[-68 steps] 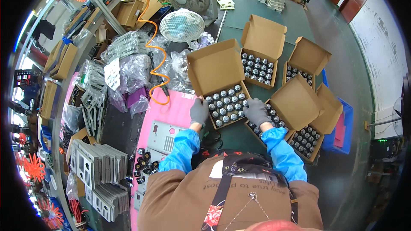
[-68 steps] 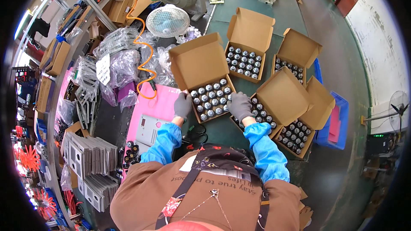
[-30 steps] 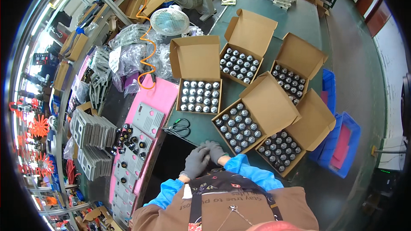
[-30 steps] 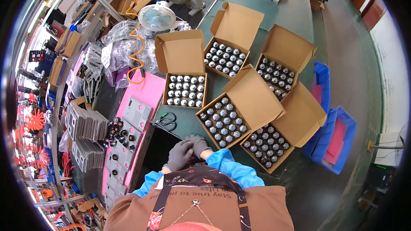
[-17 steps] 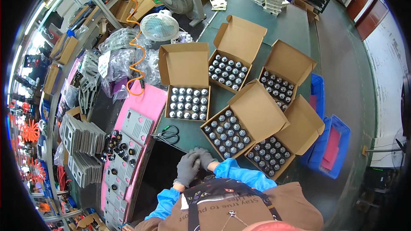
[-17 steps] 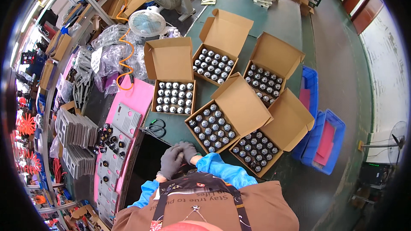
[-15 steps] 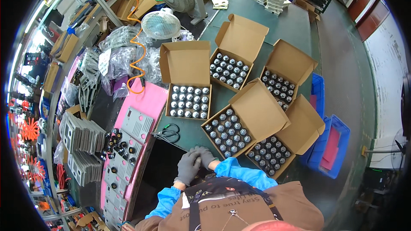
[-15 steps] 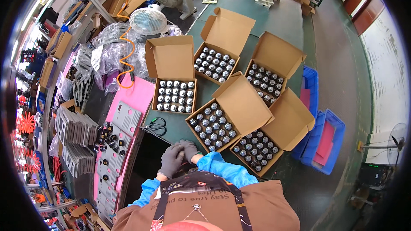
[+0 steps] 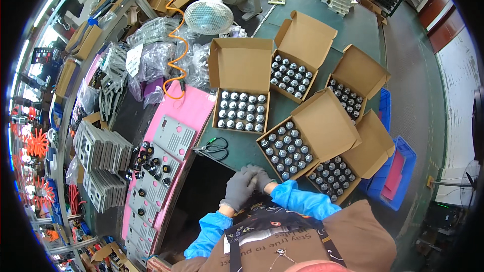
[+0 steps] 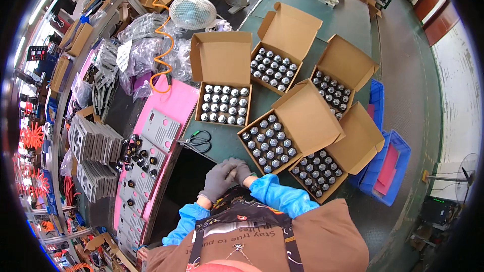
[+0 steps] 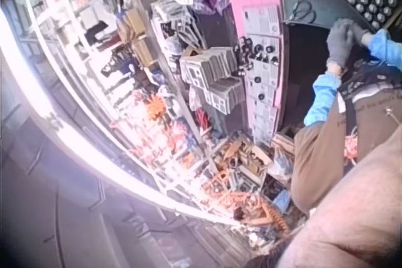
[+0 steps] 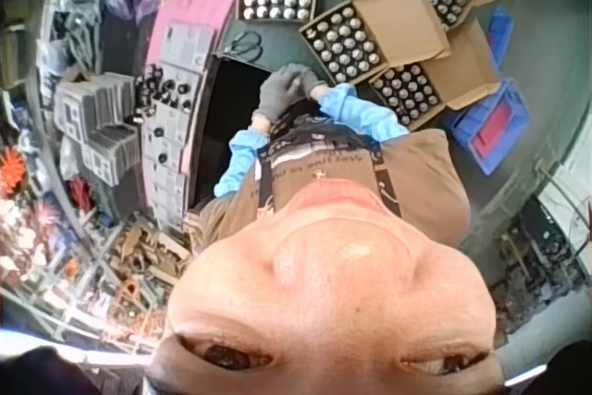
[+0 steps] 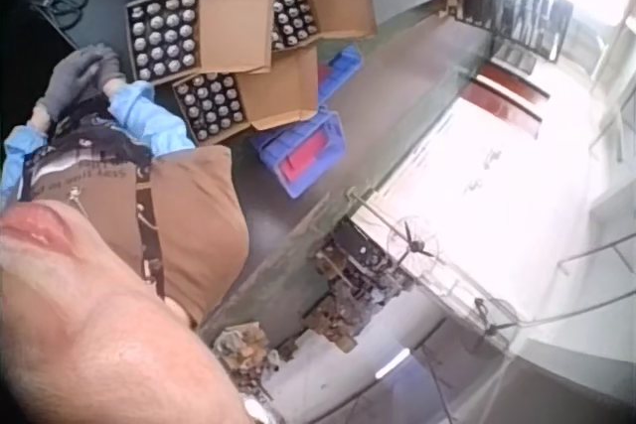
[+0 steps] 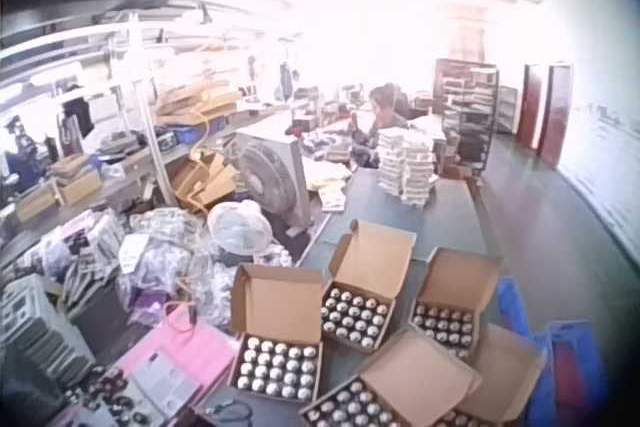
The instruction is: The person assembles small electronic components by placing black cylindrical parts into circular cutouts on gray metal plates. They then pack the assembled plates into cardboard boxes and arrange multiple small silver cylindrical items into separate boxes on the table.
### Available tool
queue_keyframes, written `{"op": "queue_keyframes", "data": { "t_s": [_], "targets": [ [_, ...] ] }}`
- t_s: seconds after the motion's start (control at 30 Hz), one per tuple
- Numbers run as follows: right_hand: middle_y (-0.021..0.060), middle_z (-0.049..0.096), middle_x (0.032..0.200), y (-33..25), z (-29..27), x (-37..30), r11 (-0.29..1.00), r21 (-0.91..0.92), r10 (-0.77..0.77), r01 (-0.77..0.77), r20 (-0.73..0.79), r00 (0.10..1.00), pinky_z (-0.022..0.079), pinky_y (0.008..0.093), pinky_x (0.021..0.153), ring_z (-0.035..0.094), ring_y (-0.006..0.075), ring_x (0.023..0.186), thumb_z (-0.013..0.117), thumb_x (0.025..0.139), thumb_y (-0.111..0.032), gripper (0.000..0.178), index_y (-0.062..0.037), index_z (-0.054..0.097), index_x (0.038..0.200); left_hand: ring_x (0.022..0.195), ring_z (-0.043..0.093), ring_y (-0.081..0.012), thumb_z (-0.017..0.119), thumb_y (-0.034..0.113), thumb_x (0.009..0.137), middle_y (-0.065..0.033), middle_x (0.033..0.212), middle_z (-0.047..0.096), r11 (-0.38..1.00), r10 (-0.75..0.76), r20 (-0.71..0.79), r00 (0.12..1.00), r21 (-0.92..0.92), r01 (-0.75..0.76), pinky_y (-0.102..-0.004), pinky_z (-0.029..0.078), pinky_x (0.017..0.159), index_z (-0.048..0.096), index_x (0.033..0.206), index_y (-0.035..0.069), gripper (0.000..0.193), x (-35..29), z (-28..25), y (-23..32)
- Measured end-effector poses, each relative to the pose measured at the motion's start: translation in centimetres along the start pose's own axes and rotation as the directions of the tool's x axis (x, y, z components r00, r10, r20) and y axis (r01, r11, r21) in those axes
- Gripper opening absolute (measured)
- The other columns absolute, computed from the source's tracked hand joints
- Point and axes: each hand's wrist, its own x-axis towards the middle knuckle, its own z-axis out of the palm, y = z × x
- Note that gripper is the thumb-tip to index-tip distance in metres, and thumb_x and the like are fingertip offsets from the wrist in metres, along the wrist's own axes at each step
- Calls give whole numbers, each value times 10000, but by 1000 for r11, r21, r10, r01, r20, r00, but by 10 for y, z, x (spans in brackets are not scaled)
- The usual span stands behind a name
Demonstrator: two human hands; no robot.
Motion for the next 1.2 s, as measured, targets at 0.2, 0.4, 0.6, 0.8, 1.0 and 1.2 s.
{"op": "queue_keyframes", "data": {
  "t_s": [0.2,0.4,0.6,0.8,1.0,1.2],
  "targets": [
    [177,627,967,-22,-34,-7,986,99,137,-136,-6,991,525,500,801,646,398,933,649,828,-141,155,-103,594,969,1018,647,-299,619,266,924,-77,1093,690,989,-95,-129,987,-127,79,-419,521,864,682,1144,139,262,-66,18,-40],
    [98,600,933,-93,-63,-17,935,-255,-269,248,-52,962,475,444,771,601,308,893,597,850,-138,171,-135,608,1020,986,640,-368,605,287,897,-158,1026,681,929,-366,-137,920,-110,353,-463,517,838,694,1076,102,273,-177,48,-137],
    [123,605,1138,-85,34,-73,876,-174,-226,450,677,701,518,486,817,620,354,1021,611,872,-175,344,-214,604,1214,1033,659,-365,538,299,895,-164,1075,706,441,-894,-97,438,-369,818,-485,517,889,727,1042,79,325,-317,121,-214],
    [71,623,1115,-102,116,-67,710,-248,-201,660,826,526,501,505,844,601,310,1108,601,878,-253,233,-242,670,1100,1044,662,-371,516,324,871,-163,1117,704,6,-954,280,105,-331,944,-484,518,904,733,1066,106,364,-492,236,-225],
    [174,694,885,-167,116,-10,873,-36,-275,486,788,551,510,466,754,668,381,796,635,899,-222,177,-104,674,1025,1046,664,-358,525,330,876,-151,1097,711,-323,-931,336,-146,-564,760,-476,505,927,741,1038,114,346,-526,290,-180],
    [208,687,884,-186,102,43,974,-6,19,226,998,-54,516,431,774,686,358,870,635,908,-213,179,-45,686,940,1014,655,-381,518,333,872,-170,1053,708,-218,-948,316,46,-744,632,-492,495,898,740,1014,107,347,-472,332,-218]
  ]
}}
